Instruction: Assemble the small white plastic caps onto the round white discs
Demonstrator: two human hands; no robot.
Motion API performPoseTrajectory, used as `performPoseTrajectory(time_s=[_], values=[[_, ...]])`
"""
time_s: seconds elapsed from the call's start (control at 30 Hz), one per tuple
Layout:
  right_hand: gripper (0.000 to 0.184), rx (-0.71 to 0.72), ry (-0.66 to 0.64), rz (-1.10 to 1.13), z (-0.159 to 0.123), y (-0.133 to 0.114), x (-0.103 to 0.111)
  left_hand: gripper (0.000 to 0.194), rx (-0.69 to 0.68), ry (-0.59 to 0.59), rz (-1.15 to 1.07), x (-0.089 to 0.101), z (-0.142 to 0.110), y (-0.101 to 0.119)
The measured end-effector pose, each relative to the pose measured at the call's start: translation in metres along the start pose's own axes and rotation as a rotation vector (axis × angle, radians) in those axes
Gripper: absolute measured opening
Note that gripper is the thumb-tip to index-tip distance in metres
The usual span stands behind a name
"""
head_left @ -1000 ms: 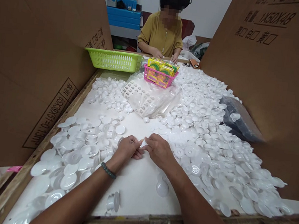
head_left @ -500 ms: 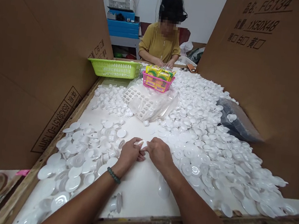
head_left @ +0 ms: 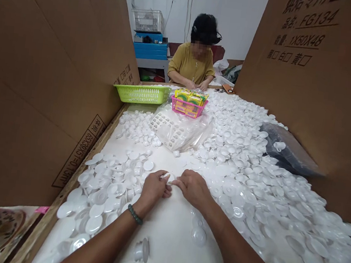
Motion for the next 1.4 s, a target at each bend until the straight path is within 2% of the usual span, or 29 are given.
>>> performPoseTrajectory(time_s=[0.13,0.3,0.37,0.43,0.53,0.6,0.67,0.73,0.8,0.97,1.1,1.27,1.4], values=[[0.029,-0.049,0.188,-0.041,0.007,0.017,0.0,0.03,-0.088,-0.021,0.377,0.034,-0.018,0.031],[0.02,0.01,0.123,-0.168,0.016,0.024,-0.013,0.025,-0.196,0.194,1.046,0.093,-0.037,0.075],[0.016,0.018,0.116,-0.197,0.016,0.026,-0.016,0.028,-0.232,0.25,1.215,0.107,-0.033,0.085],[0.015,0.012,0.119,-0.21,0.016,0.027,-0.016,0.034,-0.289,0.294,1.289,0.11,-0.02,0.091],[0.017,-0.004,0.106,-0.211,0.016,0.028,-0.016,0.037,-0.405,0.335,1.292,0.098,0.015,0.096],[0.017,-0.011,0.102,-0.21,0.015,0.028,-0.015,0.035,-0.468,0.248,1.278,0.086,0.043,0.095],[0.016,-0.016,0.11,-0.209,0.013,0.028,-0.014,0.03,-0.47,0.178,1.271,0.075,0.067,0.091],[0.016,-0.017,0.114,-0.201,0.013,0.027,-0.012,0.024,-0.475,0.136,1.262,0.064,0.082,0.084],[0.014,-0.022,0.1,-0.185,0.013,0.028,-0.011,0.02,-0.489,0.098,1.25,0.053,0.086,0.075],[0.009,-0.054,0.02,-0.111,0.014,0.033,-0.008,0.019,-0.523,-0.016,1.206,0.017,0.067,0.053],[0.016,-0.081,-0.049,-0.074,0.012,0.037,-0.005,0.021,-0.568,-0.091,1.133,-0.006,0.044,0.038],[0.014,-0.006,-0.016,-0.051,0.01,0.035,-0.004,0.015,-0.689,-0.208,1.023,-0.01,0.018,0.019],[0.011,0.062,-0.053,-0.023,0.011,0.025,-0.004,0.009,-0.679,-0.157,0.945,-0.001,0.004,0.009]])
Point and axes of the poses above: each hand's wrist, its own z-axis towards the middle knuckle, its own x-axis out of the back of the hand, y = z × x, the point moved 1 cm from there along z, towards the middle knuckle, and after that the axes turned 10 degrees about -z, right-handed, at the moved point
